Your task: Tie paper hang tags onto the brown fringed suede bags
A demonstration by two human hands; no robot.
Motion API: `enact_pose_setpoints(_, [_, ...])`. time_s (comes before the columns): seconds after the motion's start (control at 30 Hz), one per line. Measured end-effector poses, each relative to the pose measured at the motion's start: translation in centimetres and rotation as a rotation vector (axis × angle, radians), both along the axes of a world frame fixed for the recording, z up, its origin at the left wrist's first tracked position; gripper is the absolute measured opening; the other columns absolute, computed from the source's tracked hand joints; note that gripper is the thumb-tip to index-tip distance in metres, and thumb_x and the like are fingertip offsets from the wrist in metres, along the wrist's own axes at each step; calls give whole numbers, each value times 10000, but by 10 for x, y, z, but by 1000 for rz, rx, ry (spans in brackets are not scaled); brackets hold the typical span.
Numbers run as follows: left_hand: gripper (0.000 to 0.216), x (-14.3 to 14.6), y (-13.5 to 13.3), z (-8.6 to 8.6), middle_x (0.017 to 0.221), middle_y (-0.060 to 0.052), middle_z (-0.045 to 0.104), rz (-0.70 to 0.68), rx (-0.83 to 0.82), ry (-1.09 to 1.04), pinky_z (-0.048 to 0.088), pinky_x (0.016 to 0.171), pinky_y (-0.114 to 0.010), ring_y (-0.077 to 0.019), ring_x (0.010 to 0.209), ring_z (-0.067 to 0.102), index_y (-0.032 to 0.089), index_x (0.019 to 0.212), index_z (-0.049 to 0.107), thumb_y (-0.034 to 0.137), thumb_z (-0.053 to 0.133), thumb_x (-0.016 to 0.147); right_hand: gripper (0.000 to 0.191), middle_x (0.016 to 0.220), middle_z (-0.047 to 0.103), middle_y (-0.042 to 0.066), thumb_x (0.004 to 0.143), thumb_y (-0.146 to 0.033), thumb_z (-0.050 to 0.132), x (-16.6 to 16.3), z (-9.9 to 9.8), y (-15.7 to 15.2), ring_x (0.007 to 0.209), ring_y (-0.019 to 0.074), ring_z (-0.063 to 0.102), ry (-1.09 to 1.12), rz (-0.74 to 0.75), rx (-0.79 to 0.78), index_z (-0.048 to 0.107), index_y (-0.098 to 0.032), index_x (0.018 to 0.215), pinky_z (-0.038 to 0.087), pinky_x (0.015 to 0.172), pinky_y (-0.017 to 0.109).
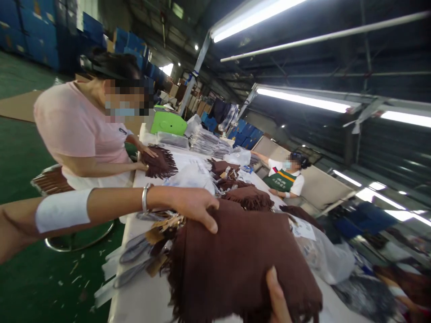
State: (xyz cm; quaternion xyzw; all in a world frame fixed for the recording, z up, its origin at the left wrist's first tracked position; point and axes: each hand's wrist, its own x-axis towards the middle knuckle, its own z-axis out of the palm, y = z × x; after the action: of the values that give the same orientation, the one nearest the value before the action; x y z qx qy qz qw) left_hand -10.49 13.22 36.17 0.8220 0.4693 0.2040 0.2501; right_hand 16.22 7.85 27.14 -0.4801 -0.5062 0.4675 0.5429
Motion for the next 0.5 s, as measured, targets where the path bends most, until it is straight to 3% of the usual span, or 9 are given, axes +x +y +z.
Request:
enact_pose_setpoints(0.07, [473,-7,34,14,803,-39,672,129,157,227,409,621,-267,-202,712,599,173,920,680,611,641,744,592,1264,608,64,883,-580,534,-16,8,54,1124,222,596,101,-11,14,460,-260,1375,529,933,426])
enact_pose_setpoints(0.13, [523,-2,64,5,919,-104,682,250,264,394,448,715,-329,-268,834,627,154,1010,658,614,620,766,689,1294,609,42,817,-563,622,-30,2,102,1147,203,595,292,-47,-34,434,-250,1401,530,949,380])
enact_pose_setpoints(0.2, [527,13,87,-26,1095,-159,652,290,357,432,447,855,-402,-320,1016,603,139,1120,618,561,609,803,756,1272,630,61,712,-476,746,-38,-18,138,1099,212,627,380,-100,-138,479,-208,1367,553,904,363])
enact_pose_setpoints(0.27, [585,34,99,-70,1307,-168,552,234,407,355,382,991,-465,-335,1208,502,161,1286,526,548,562,848,748,1180,676,117,629,-400,808,-39,-43,158,998,256,671,376,-94,-242,557,-134,1282,580,826,404])
enact_pose_setpoints(0.37, [830,59,105,-132,1520,-161,317,171,391,300,201,1088,-624,-406,1390,249,214,1462,330,707,491,815,669,1075,713,133,611,-402,813,-30,-70,167,915,279,695,344,-27,-323,623,-109,1181,592,755,416])
enact_pose_setpoints(0.43, [899,66,105,-156,1565,-150,214,177,401,301,104,1090,-681,-430,1422,137,233,1493,265,756,466,791,654,1071,712,133,623,-429,808,-22,-79,162,923,272,693,331,10,-343,631,-119,1171,591,737,384])
enact_pose_setpoints(0.5, [901,65,107,-163,1579,-141,170,189,410,311,82,1094,-684,-428,1431,103,241,1504,235,753,458,797,691,1103,697,141,633,-440,809,-15,-89,149,944,273,684,301,40,-352,600,-129,1214,589,719,372])
